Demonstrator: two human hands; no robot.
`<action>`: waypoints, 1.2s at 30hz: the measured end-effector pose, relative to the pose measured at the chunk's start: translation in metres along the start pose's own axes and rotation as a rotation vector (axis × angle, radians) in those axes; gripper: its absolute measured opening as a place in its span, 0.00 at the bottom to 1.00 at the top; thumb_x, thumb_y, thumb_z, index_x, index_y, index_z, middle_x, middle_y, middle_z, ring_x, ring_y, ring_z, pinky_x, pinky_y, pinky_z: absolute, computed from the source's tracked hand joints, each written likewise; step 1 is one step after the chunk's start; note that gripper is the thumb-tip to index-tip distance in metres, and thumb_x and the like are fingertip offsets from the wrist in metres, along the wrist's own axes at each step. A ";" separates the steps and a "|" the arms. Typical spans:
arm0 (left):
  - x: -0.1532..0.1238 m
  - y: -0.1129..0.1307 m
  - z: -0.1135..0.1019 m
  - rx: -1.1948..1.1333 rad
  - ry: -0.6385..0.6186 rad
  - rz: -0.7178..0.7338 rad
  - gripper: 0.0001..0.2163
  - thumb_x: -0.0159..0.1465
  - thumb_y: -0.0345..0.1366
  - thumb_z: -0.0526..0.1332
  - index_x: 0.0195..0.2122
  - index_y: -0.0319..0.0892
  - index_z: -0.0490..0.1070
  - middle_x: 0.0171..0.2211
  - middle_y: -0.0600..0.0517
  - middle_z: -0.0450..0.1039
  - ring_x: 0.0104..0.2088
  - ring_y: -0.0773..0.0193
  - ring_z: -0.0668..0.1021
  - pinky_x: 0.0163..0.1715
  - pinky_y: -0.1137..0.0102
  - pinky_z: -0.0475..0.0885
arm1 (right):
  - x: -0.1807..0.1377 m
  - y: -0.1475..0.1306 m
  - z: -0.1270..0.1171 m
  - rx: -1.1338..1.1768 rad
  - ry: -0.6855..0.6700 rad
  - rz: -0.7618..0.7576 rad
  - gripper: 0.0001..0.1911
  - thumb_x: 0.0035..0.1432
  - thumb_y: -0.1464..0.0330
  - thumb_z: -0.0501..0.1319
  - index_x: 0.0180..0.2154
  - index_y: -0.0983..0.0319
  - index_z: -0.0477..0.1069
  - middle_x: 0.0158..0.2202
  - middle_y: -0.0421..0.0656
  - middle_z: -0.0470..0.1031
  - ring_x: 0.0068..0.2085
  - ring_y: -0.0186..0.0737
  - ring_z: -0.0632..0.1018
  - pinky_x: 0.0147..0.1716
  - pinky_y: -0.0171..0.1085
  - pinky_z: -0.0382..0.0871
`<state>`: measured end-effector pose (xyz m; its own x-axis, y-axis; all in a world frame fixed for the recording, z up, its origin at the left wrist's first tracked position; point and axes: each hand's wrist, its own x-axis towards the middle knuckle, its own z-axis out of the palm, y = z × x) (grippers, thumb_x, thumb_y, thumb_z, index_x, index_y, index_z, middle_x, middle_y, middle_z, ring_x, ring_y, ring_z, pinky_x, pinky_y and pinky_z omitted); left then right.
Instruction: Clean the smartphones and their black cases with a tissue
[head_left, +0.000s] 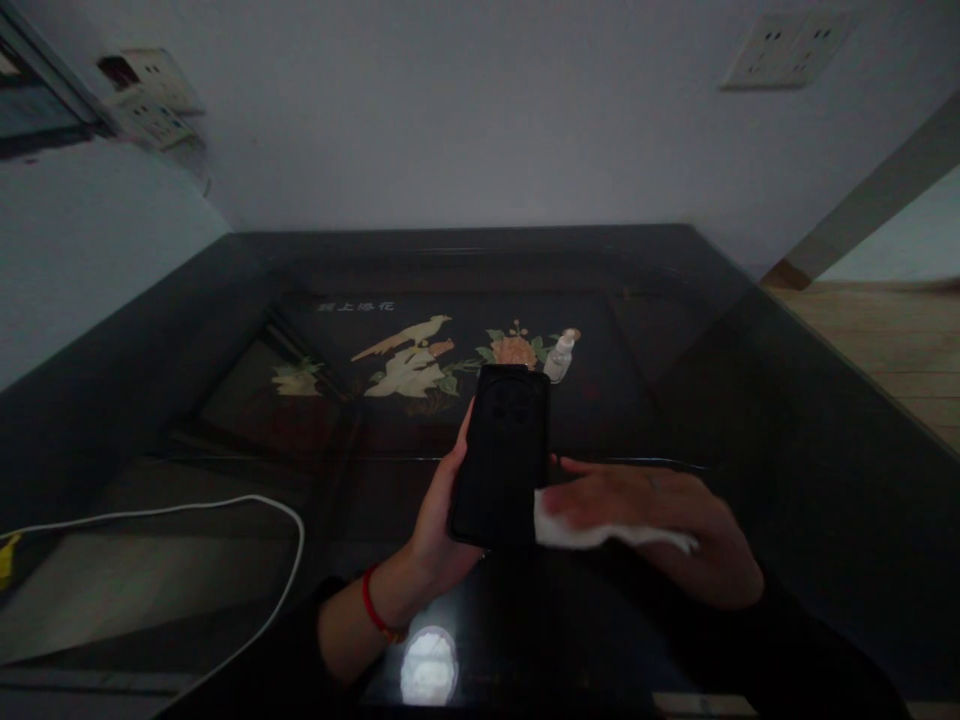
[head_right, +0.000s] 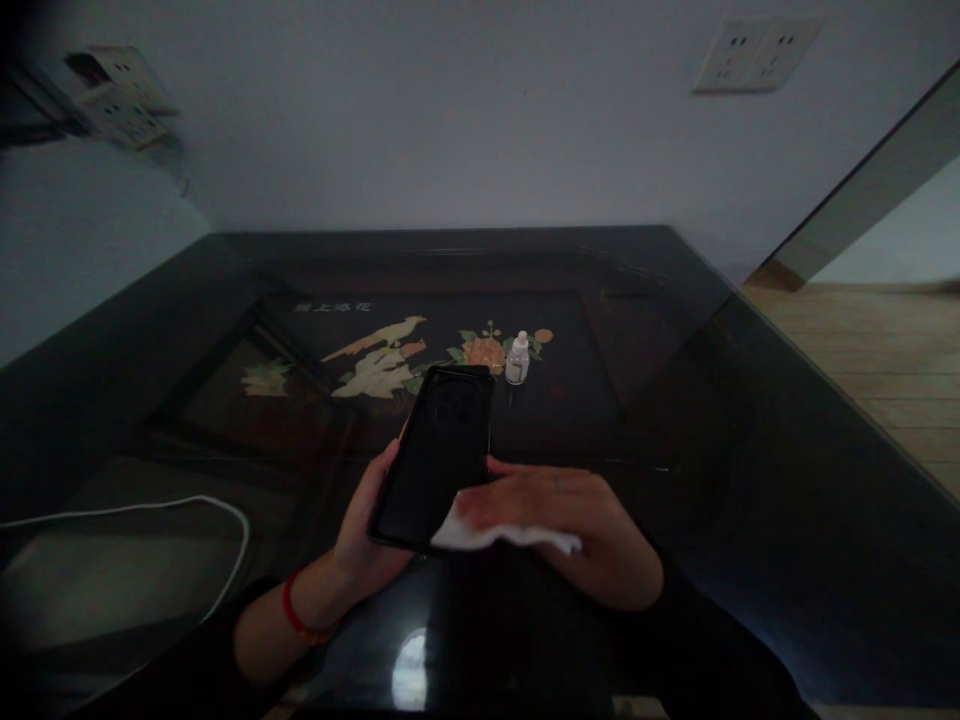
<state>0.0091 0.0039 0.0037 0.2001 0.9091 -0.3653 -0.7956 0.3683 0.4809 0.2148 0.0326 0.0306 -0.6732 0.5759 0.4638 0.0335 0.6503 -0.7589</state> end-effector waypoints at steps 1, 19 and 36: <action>-0.001 0.000 -0.001 0.013 -0.004 0.002 0.27 0.67 0.40 0.53 0.67 0.51 0.50 0.56 0.50 0.72 0.51 0.57 0.76 0.56 0.60 0.65 | -0.001 0.006 0.000 0.018 0.189 0.125 0.13 0.67 0.65 0.54 0.45 0.56 0.76 0.43 0.43 0.81 0.45 0.41 0.81 0.51 0.43 0.74; -0.001 -0.010 -0.009 0.243 0.049 -0.028 0.22 0.63 0.45 0.60 0.57 0.46 0.68 0.51 0.51 0.74 0.55 0.61 0.71 0.54 0.71 0.62 | 0.001 0.023 0.032 0.182 0.586 0.573 0.11 0.56 0.61 0.64 0.33 0.62 0.78 0.27 0.41 0.80 0.27 0.37 0.79 0.25 0.32 0.73; -0.001 -0.008 -0.017 -0.102 -0.185 -0.316 0.22 0.64 0.45 0.52 0.53 0.37 0.71 0.53 0.42 0.73 0.55 0.51 0.72 0.58 0.49 0.59 | 0.000 0.039 0.023 0.299 0.795 0.511 0.09 0.57 0.63 0.65 0.38 0.60 0.77 0.35 0.41 0.81 0.32 0.41 0.81 0.27 0.37 0.79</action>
<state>0.0053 -0.0034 -0.0132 0.5373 0.7770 -0.3279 -0.7290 0.6234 0.2827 0.1992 0.0463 -0.0099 0.0658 0.9884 0.1372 -0.0798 0.1423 -0.9866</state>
